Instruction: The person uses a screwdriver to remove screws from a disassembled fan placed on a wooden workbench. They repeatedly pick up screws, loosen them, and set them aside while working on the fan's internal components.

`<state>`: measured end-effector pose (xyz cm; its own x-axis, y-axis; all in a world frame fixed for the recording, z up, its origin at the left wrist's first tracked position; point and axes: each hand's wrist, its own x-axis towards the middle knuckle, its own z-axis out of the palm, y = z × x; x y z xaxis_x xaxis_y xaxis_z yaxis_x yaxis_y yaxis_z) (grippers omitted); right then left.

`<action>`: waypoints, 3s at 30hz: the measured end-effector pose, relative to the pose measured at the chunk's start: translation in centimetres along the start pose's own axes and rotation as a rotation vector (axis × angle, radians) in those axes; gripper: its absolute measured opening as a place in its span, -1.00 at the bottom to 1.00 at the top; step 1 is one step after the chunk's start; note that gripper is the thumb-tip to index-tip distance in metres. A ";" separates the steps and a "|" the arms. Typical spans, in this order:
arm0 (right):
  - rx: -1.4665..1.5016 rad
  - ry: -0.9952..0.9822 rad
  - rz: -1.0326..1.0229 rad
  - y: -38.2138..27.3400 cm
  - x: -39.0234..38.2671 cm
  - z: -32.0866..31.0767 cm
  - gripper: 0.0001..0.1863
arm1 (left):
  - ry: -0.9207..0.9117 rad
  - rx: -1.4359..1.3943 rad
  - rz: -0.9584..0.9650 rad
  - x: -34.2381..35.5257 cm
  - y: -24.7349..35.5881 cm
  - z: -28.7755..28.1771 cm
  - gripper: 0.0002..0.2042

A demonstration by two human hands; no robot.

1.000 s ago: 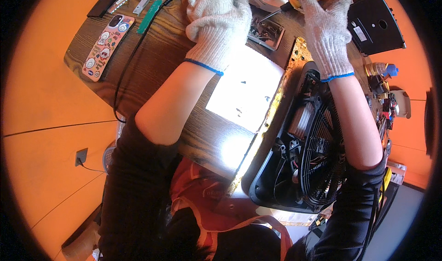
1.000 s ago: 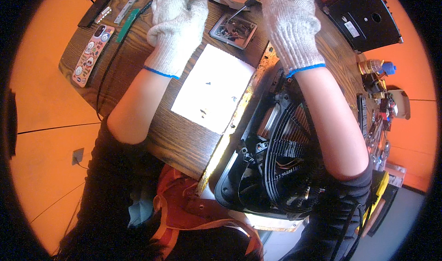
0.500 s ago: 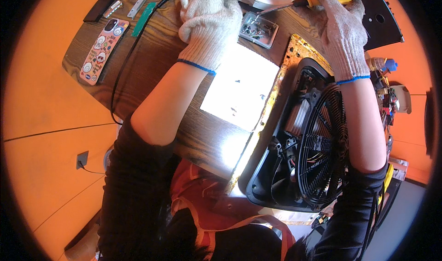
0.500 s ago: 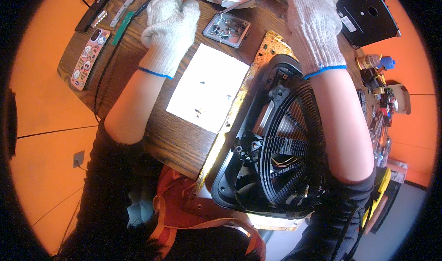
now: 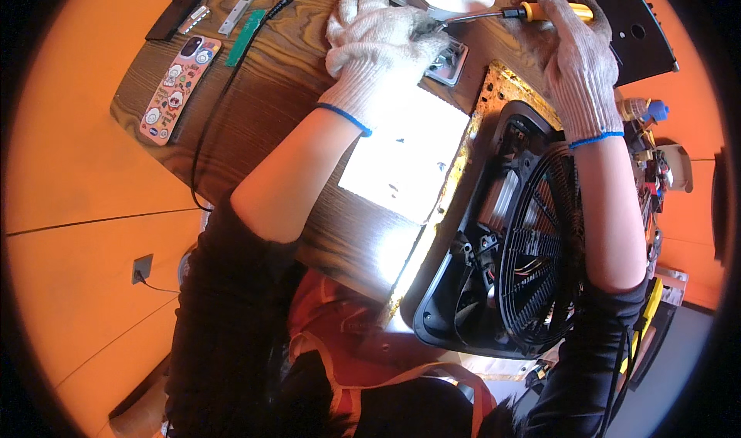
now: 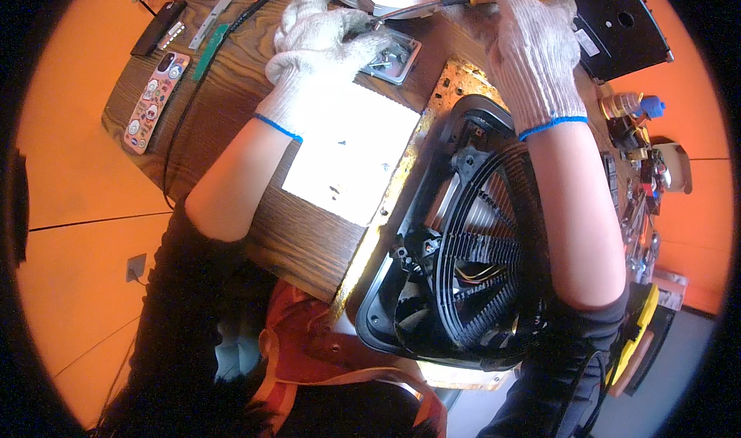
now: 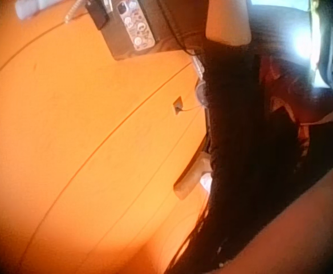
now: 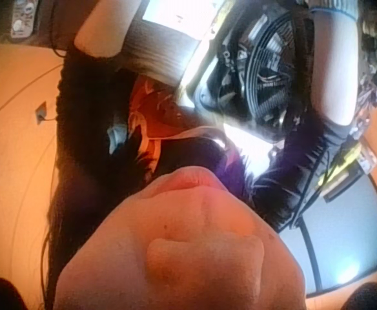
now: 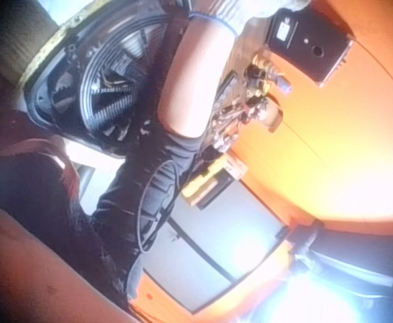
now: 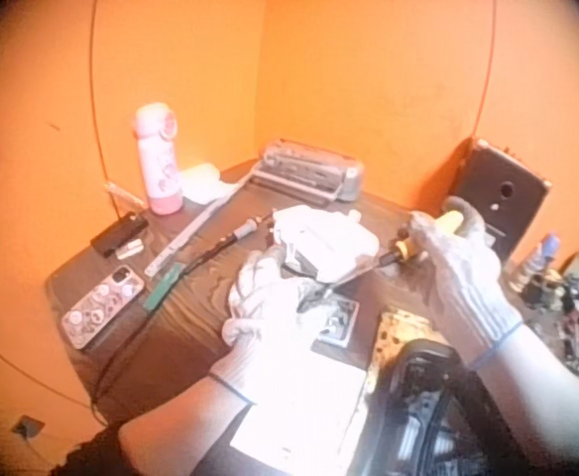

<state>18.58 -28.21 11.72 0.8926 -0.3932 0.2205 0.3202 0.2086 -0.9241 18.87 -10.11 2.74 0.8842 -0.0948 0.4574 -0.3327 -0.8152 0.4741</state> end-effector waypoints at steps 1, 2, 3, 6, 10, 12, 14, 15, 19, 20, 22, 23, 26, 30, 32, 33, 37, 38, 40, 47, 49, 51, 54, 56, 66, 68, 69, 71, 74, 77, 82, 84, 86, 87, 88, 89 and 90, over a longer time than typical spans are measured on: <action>0.014 0.005 -0.004 0.1 0.4 -0.4 -0.29 | -0.046 0.030 -0.020 0.1 -0.1 0.1 -0.64; -0.026 -0.080 -0.023 0.0 0.9 -0.9 -0.37 | -0.030 0.040 -0.004 0.1 -0.1 0.1 -0.58; -0.068 -0.166 -0.044 -0.2 1.5 -1.5 -0.45 | -0.055 0.050 -0.013 0.1 -0.1 0.0 -0.53; -0.240 -0.140 -0.115 -0.2 2.9 -3.3 -0.50 | -0.042 0.089 -0.044 -0.2 0.7 -0.5 -0.47; -0.216 -0.078 -0.112 0.1 3.1 -4.5 -0.45 | -0.020 0.039 -0.010 -0.1 1.3 -1.0 -0.47; -0.200 -0.112 -0.103 0.3 2.7 -4.4 -0.45 | 0.009 0.017 0.019 0.0 1.1 -1.0 -0.52; -0.203 -0.128 -0.080 0.4 2.3 -4.1 -0.44 | 0.052 0.013 0.021 0.0 0.9 -0.7 -0.57; -0.191 -0.110 -0.074 0.5 2.1 -4.0 -0.43 | 0.117 -0.009 0.072 -0.1 0.7 -0.6 -0.60; -0.220 -0.046 -0.016 0.6 1.8 -4.1 -0.39 | 0.042 -0.065 0.076 -0.1 -0.2 -0.1 -0.65; -0.247 -0.032 0.006 0.6 1.9 -4.1 -0.38 | 0.055 -0.100 0.093 -0.2 -0.5 -0.1 -0.64; -0.283 -0.037 -0.091 0.5 2.0 -4.1 -0.32 | 0.107 0.012 0.268 -0.4 -1.0 -0.1 -0.67; -0.300 -0.040 -0.140 0.4 1.9 -3.9 -0.30 | 0.067 0.020 0.240 -0.3 -1.1 -0.1 -0.68; -0.365 -0.118 -0.395 0.0 1.3 -2.5 -0.26 | 0.109 0.019 0.148 -0.3 -1.0 0.1 -0.72; -0.403 -0.086 -0.395 -0.5 -1.7 0.0 -0.31 | 0.215 0.000 0.198 -0.2 -0.2 0.2 -0.75; -0.395 -0.080 -0.410 -1.0 -2.7 1.2 -0.32 | 0.269 0.117 0.316 -0.1 0.1 0.0 -0.72; -0.390 -0.077 -0.417 -1.1 -3.0 1.8 -0.33 | 0.274 0.153 0.284 -0.1 0.3 -0.1 -0.72; -0.323 -0.048 -0.367 -2.0 -3.9 2.7 -0.32 | 0.243 0.186 0.170 -0.2 0.9 -0.4 -0.74; -0.361 -0.038 -0.409 -1.9 -4.0 2.8 -0.33 | 0.208 0.162 0.133 -0.1 1.0 -0.4 -0.74; -0.315 -0.092 -0.393 -1.7 -4.1 2.4 -0.33 | 0.312 0.145 0.219 -0.1 1.1 -0.3 -0.74; -0.216 -0.230 -0.290 -1.2 -0.8 -0.7 -0.25 | 0.196 0.261 0.250 -0.5 0.0 -0.3 -0.73; -0.278 -0.189 -0.324 -1.0 -0.4 -1.3 -0.23 | 0.274 0.292 0.269 -0.6 0.1 -0.3 -0.74; -0.349 -0.151 -0.363 -0.8 -0.7 -1.3 -0.24 | 0.168 0.108 0.223 -0.5 0.5 -0.2 -0.76; -0.389 -0.073 -0.409 -0.7 -2.4 -0.1 -0.31 | 0.207 -0.063 0.365 -0.5 1.2 -0.3 -0.82; -0.318 -0.014 -0.382 -1.0 -3.7 0.6 -0.36 | 0.170 0.044 0.386 -0.5 1.2 -0.3 -0.83; -1.162 -0.248 -0.984 -7.0 -3.2 -3.6 -0.47 | 0.373 -0.258 0.464 0.7 0.4 -0.1 -0.81; -1.012 -0.020 -0.770 -6.9 -4.8 -4.4 -0.55 | 0.277 -0.544 0.525 0.7 1.0 -0.7 -0.82; -0.917 0.089 -0.673 -6.7 -5.9 -4.7 -0.59 | 0.310 -0.507 0.653 0.6 1.2 -1.0 -0.83; -0.940 0.154 -0.643 -7.4 -7.1 -5.5 -0.59 | 0.375 -0.467 0.909 0.5 1.7 -1.6 -0.83; -0.898 0.093 -0.656 -8.6 -8.2 -7.0 -0.59 | 0.335 -0.450 1.015 0.3 2.3 -2.1 -0.83; -0.997 0.046 -0.680 -9.7 -8.5 -8.1 -0.59 | 0.247 -0.517 0.996 0.1 2.5 -2.3 -0.82; -1.126 -0.001 -0.723 -10.7 -8.8 -8.7 -0.58 | 0.146 -0.571 0.938 -0.5 2.7 -2.5 -0.80; -1.159 -0.020 -0.742 -10.7 -8.8 -8.8 -0.58 | 0.060 -0.626 0.887 -0.7 2.9 -2.6 -0.80; -1.185 -0.034 -0.763 -10.8 -8.6 -8.9 -0.58 | -0.018 -0.702 0.808 -1.0 3.0 -2.6 -0.80; -1.196 -0.042 -0.773 -10.7 -8.5 -9.0 -0.58 | -0.060 -0.738 0.774 -1.0 3.1 -2.7 -0.80; -1.205 -0.046 -0.781 -10.7 -8.4 -9.1 -0.58 | -0.067 -0.766 0.769 -1.0 3.1 -2.7 -0.80; -1.210 -0.050 -0.789 -10.7 -8.2 -9.1 -0.58 | -0.030 -0.745 0.811 -1.0 3.1 -2.8 -0.81; -1.218 -0.051 -0.794 -10.7 -8.1 -9.2 -0.58 | -0.025 -0.725 0.811 -0.9 3.1 -2.8 -0.81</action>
<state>4.96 -35.47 16.96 0.6303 -0.0036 0.7764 0.2860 -0.9286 -0.2365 16.12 -10.92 5.90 0.3174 -0.4712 0.8230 -0.9275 0.0263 0.3728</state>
